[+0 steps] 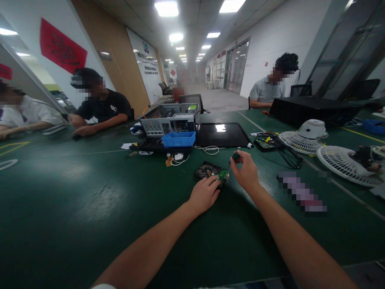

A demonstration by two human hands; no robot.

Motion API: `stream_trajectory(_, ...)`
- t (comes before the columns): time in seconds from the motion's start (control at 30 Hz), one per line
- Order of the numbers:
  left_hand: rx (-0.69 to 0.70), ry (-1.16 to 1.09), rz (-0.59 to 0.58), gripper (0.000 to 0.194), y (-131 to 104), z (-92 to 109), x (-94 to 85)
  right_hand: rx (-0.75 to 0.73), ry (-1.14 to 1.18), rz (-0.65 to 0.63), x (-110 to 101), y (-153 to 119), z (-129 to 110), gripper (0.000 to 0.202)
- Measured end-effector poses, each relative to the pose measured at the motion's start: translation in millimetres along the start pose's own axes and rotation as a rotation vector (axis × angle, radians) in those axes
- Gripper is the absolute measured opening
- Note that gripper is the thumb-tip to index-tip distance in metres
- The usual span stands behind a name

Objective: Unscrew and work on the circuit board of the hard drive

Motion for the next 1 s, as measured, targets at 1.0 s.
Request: stream_trajectory(1.0, -0.010, -0.005, 0.006, 0.036, 0.8, 1.1, -1.9, 0.030, 0.004, 0.076, -3.2, 0.6, -1.2, 0.035)
Point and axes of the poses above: each hand's wrist, its own y-axis towards the middle knuckle, its own x-axis out of the palm, z = x × y, the point moved 3 cm from there along y, towards the middle knuckle, and after that the axes turned 13 degrees about -y, right-handed, at the moved point
